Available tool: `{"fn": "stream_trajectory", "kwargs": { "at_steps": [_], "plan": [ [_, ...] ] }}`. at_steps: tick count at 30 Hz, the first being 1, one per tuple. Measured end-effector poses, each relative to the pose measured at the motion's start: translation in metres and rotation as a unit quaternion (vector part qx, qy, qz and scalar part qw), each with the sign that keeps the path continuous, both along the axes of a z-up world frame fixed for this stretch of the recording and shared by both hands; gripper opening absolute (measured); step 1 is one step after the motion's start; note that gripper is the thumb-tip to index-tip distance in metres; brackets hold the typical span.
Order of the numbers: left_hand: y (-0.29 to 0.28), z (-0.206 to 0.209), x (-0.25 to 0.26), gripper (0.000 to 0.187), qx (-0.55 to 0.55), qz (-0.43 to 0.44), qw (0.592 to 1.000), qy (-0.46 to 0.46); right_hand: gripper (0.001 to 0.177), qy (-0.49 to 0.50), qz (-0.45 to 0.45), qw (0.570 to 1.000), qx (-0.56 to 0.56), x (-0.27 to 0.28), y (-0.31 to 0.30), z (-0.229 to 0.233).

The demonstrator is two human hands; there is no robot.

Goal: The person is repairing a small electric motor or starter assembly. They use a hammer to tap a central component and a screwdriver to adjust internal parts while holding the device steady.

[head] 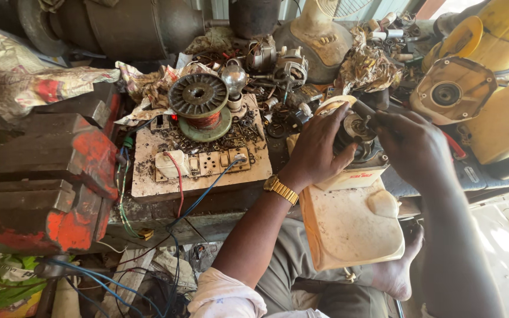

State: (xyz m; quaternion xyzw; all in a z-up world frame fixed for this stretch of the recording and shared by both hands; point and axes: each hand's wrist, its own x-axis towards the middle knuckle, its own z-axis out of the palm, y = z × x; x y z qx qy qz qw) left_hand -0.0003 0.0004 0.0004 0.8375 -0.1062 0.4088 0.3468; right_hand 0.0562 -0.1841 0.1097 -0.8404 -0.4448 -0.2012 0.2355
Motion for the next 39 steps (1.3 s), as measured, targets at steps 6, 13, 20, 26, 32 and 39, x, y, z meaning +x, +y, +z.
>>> {"fn": "stream_trajectory", "kwargs": {
  "at_steps": [6, 13, 20, 26, 32, 39],
  "plan": [
    [0.000, -0.003, 0.000, 0.080, 0.008, 0.010, 0.999, -0.029, 0.028, 0.038, -0.081, 0.996, -0.015, -0.023, -0.012, 0.002],
    [0.000, 0.000, -0.001, 0.081, -0.001, -0.001, 1.000, -0.019, 0.025, 0.019, -0.041, 0.999, -0.006, -0.003, 0.007, 0.001],
    [-0.002, 0.003, -0.004, 0.079, 0.012, 0.010, 0.999, -0.029, 0.025, 0.034, -0.041, 0.999, -0.006, -0.001, 0.006, -0.001],
    [-0.001, -0.002, 0.005, 0.078, 0.016, -0.005, 0.999, -0.041, 0.036, 0.039, -0.079, 0.996, -0.022, -0.027, -0.014, 0.008],
    [-0.001, 0.003, 0.000, 0.078, 0.016, -0.004, 1.000, -0.025, 0.030, 0.046, -0.073, 0.996, -0.011, -0.016, -0.001, 0.009],
    [-0.003, 0.006, -0.001, 0.078, 0.007, 0.001, 1.000, 0.009, 0.037, 0.054, -0.045, 0.997, 0.004, -0.009, 0.009, 0.008]
  ]
}}
